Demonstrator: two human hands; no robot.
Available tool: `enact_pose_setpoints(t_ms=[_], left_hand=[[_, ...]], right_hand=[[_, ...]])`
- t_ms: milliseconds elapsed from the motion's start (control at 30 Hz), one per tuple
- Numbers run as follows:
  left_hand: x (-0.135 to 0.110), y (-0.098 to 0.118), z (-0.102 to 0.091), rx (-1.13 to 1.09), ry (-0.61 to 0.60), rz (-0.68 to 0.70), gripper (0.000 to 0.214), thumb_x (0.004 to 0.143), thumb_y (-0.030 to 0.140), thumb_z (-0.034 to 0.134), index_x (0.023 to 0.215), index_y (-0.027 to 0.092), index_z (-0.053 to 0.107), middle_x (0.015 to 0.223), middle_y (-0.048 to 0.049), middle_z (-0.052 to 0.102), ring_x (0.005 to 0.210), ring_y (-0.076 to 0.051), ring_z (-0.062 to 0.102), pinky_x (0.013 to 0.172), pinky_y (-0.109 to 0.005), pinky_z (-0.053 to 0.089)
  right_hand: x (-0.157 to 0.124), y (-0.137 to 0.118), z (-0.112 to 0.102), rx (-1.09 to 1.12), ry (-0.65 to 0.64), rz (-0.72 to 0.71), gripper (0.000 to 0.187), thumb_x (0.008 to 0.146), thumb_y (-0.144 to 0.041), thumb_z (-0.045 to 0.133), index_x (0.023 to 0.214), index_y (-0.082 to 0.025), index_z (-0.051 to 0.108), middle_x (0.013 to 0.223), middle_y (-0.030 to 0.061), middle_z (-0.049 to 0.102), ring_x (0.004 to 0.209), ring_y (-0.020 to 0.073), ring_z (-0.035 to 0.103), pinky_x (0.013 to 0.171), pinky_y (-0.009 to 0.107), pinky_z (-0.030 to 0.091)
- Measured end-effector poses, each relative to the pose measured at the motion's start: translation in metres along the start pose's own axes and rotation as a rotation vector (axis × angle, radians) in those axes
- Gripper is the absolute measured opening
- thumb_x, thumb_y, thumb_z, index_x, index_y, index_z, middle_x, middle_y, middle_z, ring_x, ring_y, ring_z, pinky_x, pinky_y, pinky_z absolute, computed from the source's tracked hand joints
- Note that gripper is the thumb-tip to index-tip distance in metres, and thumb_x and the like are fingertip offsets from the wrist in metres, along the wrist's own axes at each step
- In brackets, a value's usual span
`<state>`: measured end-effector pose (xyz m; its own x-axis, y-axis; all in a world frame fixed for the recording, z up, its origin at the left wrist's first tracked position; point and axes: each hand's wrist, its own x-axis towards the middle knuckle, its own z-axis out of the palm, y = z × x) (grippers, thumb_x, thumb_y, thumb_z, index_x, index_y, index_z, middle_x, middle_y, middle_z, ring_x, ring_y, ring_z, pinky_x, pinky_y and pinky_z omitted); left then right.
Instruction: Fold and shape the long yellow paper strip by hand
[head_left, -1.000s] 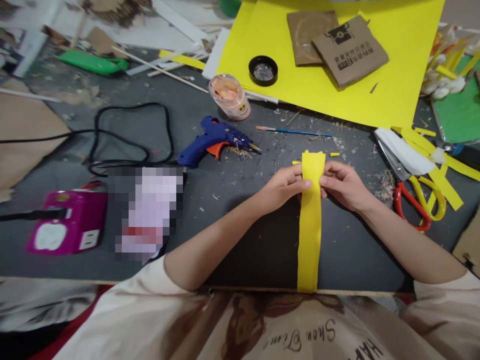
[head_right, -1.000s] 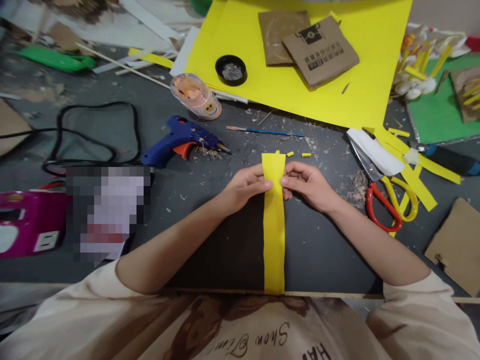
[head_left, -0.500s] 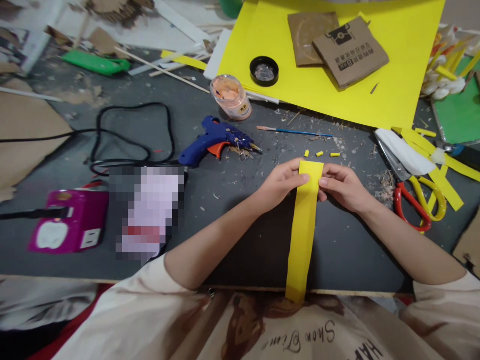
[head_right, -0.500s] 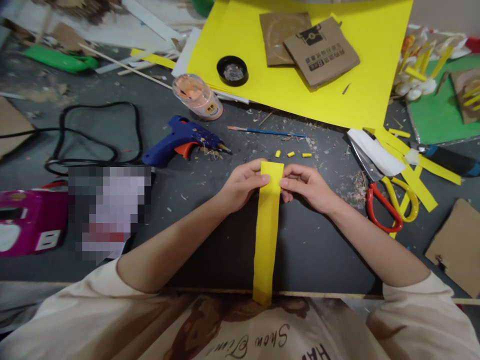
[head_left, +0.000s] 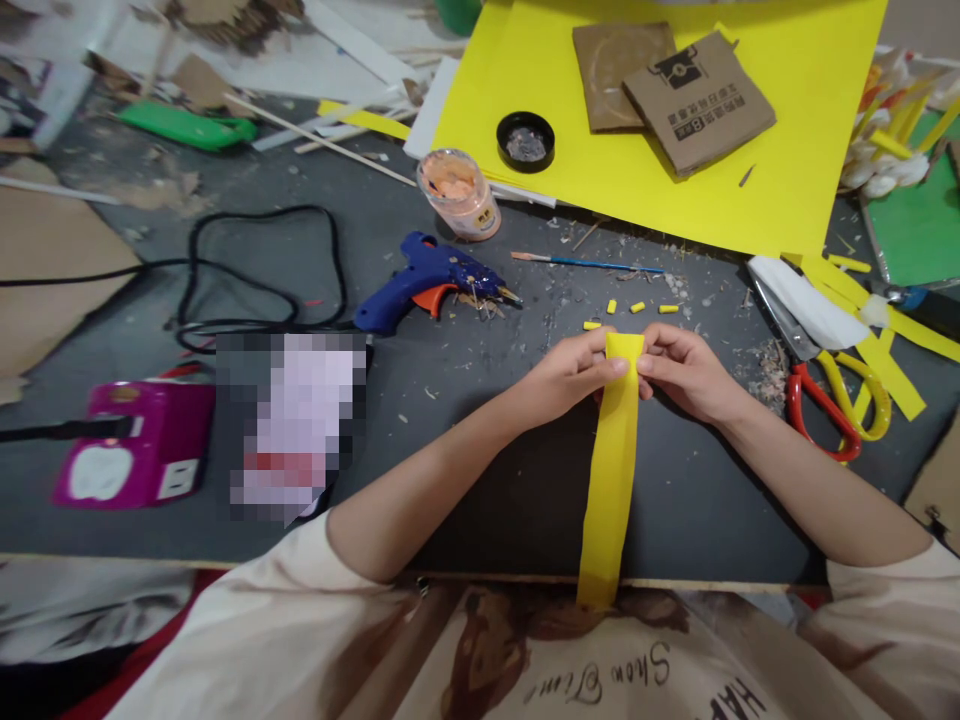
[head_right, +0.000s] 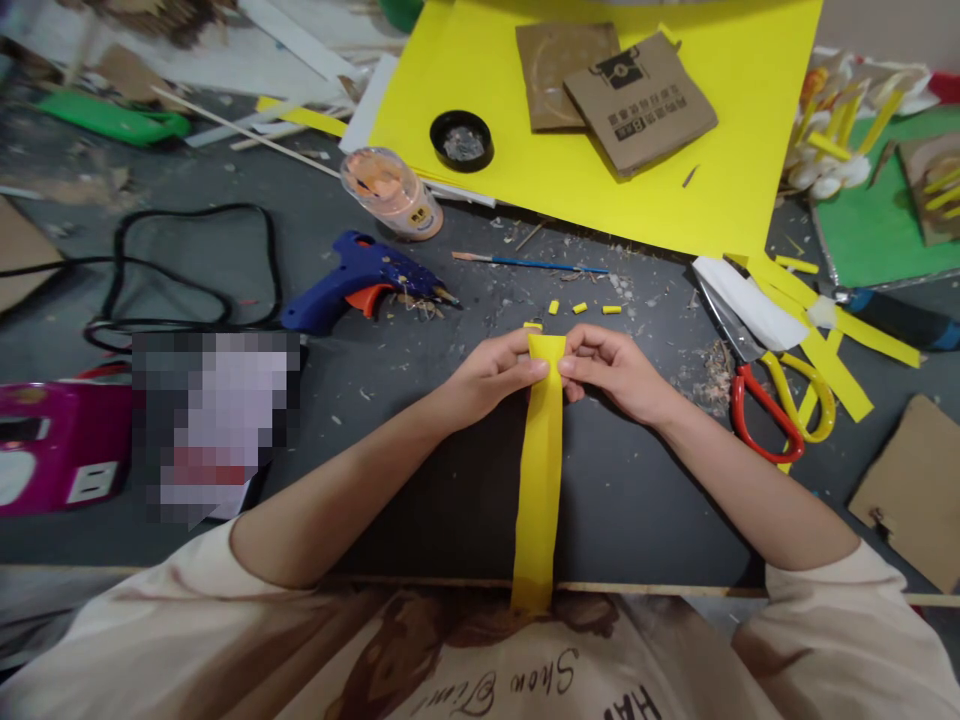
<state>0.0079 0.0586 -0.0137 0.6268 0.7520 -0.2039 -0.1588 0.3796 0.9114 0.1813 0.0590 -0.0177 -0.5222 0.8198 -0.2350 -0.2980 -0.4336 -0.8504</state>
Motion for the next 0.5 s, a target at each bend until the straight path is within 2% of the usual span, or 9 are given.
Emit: enact_pose_setpoints(t_ms=[233,500], left_hand=[[0.0039,0.0006,0.0012,-0.052,0.131,0.124,0.032,0.075,0.046,0.065,0.075,0.017,0.049,0.059,0.0044,0.055,0.054,-0.011,0.060,0.052,-0.021,0.046],[0.0036,0.0030,0.0034,0.020,0.114,0.165,0.033,0.078,0.047,0.062,0.071,0.017,0.049,0.056,0.0046,0.051,0.052,-0.008,0.054,0.053,-0.019,0.044]], right_hand=[[-0.0022,0.0026,-0.0036,-0.061,-0.055,0.007,0.016,0.076,-0.028,0.071,0.075,-0.015,0.060,0.063,-0.0042,0.064,0.051,0.0044,0.056,0.051,0.017,0.043],[-0.0006,0.0030,-0.0025,-0.045,-0.004,-0.044,0.014,0.078,-0.029,0.068,0.077,-0.017,0.060,0.059,-0.0058,0.060,0.051,0.0048,0.054,0.053,0.018,0.043]])
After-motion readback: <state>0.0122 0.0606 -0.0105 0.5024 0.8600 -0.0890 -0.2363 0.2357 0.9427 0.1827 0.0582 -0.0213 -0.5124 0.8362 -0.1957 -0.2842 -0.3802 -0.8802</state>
